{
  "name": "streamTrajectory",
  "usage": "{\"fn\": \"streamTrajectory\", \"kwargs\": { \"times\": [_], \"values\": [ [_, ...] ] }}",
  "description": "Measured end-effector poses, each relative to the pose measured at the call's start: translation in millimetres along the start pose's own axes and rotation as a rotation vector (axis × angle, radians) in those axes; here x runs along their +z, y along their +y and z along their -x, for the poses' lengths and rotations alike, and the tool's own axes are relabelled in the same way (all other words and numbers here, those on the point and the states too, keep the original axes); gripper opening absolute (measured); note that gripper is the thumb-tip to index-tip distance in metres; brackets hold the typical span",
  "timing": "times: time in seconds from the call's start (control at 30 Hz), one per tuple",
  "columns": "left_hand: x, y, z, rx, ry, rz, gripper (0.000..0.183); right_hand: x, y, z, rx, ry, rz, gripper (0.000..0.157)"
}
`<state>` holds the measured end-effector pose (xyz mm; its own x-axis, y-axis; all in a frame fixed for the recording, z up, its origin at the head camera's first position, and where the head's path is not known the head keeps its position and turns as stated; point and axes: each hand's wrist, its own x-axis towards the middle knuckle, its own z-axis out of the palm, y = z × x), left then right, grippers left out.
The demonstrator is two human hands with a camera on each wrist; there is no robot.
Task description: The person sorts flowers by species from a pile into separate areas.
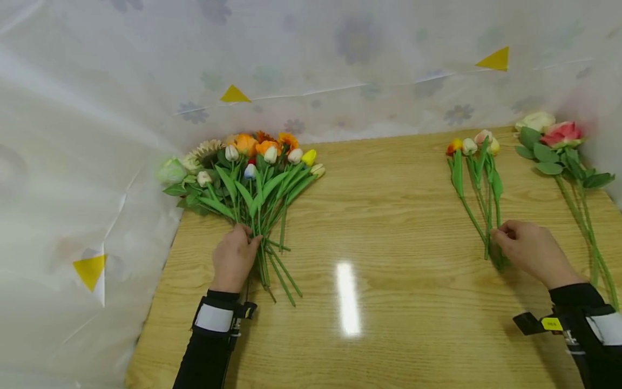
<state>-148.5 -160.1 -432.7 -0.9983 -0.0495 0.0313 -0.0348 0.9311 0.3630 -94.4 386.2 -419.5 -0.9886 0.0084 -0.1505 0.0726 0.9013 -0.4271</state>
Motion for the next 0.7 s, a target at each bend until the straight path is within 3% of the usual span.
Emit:
{"fn": "streamTrajectory", "kwargs": {
  "times": [0.2,0.37,0.7],
  "values": [
    [-9.4,-0.5,1.8,-0.015,-0.03,0.084,0.028,0.3,-0.3,4.2,0.006,-0.011,-0.005,0.042],
    [-14.3,2.8,3.7,0.013,-0.025,0.195,0.027,0.4,-4.2,8.8,-0.017,0.024,-0.01,0.039],
    [-25.4,31.2,8.5,0.075,-0.024,0.381,0.028,5.1,-28.0,11.0,-0.092,0.042,-0.055,0.035]
  ]
}}
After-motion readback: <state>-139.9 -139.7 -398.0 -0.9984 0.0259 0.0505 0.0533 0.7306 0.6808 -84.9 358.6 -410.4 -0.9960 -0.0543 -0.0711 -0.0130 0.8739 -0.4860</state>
